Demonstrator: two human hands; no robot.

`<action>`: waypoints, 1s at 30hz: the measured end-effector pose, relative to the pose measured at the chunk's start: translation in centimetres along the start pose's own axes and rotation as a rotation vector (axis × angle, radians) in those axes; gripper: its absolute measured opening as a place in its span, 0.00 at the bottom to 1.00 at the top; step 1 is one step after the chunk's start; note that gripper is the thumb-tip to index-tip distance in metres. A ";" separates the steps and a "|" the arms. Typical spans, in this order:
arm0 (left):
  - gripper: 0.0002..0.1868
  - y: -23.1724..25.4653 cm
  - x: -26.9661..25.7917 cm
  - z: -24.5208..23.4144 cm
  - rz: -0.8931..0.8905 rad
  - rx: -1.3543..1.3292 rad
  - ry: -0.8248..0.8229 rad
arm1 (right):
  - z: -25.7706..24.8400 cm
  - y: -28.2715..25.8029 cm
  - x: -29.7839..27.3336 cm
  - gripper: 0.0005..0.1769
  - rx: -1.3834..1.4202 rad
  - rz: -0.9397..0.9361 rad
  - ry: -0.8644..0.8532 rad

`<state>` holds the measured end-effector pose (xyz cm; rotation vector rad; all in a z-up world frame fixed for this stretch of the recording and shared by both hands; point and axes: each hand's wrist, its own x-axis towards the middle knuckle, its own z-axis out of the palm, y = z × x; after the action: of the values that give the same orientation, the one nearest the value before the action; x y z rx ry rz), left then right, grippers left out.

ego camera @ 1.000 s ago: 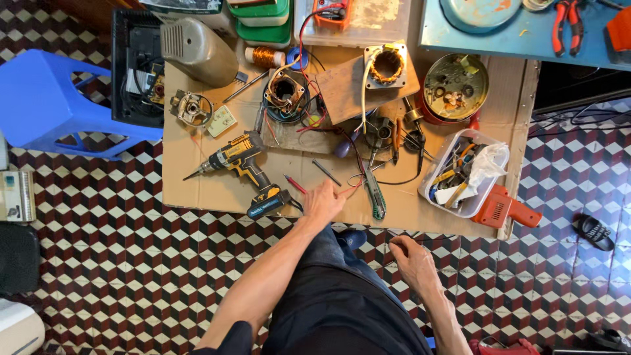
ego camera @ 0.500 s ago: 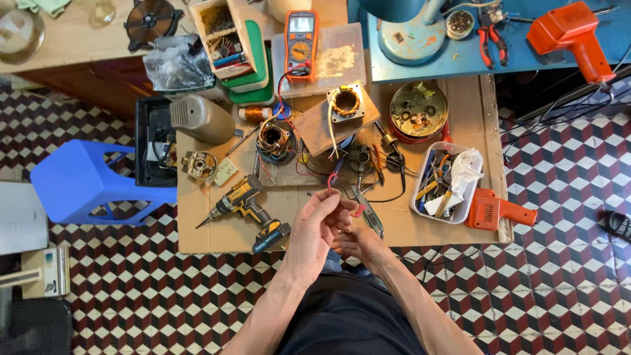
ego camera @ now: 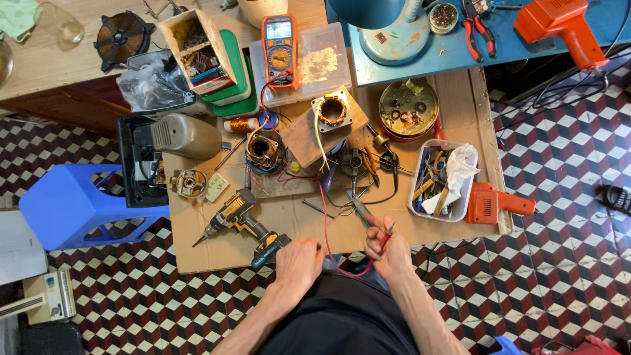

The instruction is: The person works on a motor stator assembly, stripping wire insulation, twisting and connecting wires, and testing continuity with a multimeter. They use pliers, a utility knife, and a multimeter to manipulate and measure the electrical components on a cluttered workbench.

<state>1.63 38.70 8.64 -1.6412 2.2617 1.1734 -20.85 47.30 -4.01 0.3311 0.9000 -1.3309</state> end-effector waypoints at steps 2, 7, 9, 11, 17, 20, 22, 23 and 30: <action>0.09 0.5 2.5 1.6 0.148 -0.052 0.196 | -0.2 0.2 -0.1 0.37 0.020 0.088 0.070; 0.09 0.4 12.9 8.6 0.478 0.139 0.139 | 1.0 0.0 -1.0 0.47 -0.091 0.063 0.516; 0.12 -1.0 15.5 11.6 0.444 0.368 0.023 | 1.1 -0.1 -0.8 0.48 -0.199 -0.064 0.519; 0.16 -2.7 17.0 13.6 0.372 0.474 -0.008 | 0.5 0.1 0.4 0.47 -0.360 -0.082 0.501; 0.03 -3.3 16.9 9.3 0.481 0.400 -0.004 | -3.2 2.5 6.0 0.41 -0.241 0.201 0.342; 0.03 0.1 14.4 2.5 0.574 0.148 -0.027 | -2.4 2.1 5.9 0.45 -0.039 0.092 0.341; 0.06 2.6 12.2 -2.7 0.532 -0.105 -0.039 | 0.0 0.7 3.5 0.49 0.046 0.024 0.359; 0.07 3.6 11.0 -5.1 0.480 -0.260 -0.050 | 1.6 -0.4 1.8 0.49 0.044 -0.001 0.387; 0.08 4.1 4.8 -11.3 0.689 -0.381 -0.035 | 15.4 -6.1 -5.5 0.39 -0.044 -0.122 0.075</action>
<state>-0.06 28.37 16.23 -0.8913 2.8088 1.8435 -20.67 39.17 11.42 0.2979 1.0243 -1.4163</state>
